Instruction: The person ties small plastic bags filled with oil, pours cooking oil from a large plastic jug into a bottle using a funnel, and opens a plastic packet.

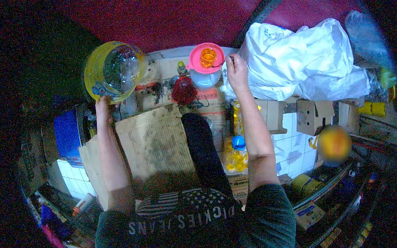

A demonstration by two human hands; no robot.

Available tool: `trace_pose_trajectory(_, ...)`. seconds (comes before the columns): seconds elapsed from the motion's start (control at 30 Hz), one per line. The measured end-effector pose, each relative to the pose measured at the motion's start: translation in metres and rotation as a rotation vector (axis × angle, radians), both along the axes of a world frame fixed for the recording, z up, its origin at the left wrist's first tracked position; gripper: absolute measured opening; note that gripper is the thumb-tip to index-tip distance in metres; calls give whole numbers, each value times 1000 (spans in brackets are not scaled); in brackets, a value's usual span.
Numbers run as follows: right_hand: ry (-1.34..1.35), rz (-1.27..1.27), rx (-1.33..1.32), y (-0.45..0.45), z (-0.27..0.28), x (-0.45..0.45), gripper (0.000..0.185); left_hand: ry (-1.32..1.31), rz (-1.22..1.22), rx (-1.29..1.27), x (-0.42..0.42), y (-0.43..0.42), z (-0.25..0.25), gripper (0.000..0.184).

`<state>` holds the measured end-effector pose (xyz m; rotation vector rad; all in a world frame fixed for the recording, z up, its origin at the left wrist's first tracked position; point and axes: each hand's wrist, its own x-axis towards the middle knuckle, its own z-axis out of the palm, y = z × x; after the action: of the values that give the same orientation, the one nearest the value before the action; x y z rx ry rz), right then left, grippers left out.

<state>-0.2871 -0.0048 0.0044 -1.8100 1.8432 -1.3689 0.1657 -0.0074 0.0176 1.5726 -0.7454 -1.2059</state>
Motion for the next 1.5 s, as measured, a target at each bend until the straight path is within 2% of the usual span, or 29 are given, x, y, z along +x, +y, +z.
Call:
trace_pose_trajectory(0.83, -55, -17, 9, 2, 2, -4, 15, -54, 15, 47, -4, 5, 9, 29)
trace_pose_trajectory(1.5, -102, 5, 24, -1, 1, -7, 16, 11, 21, 0, -13, 6, 20, 27)
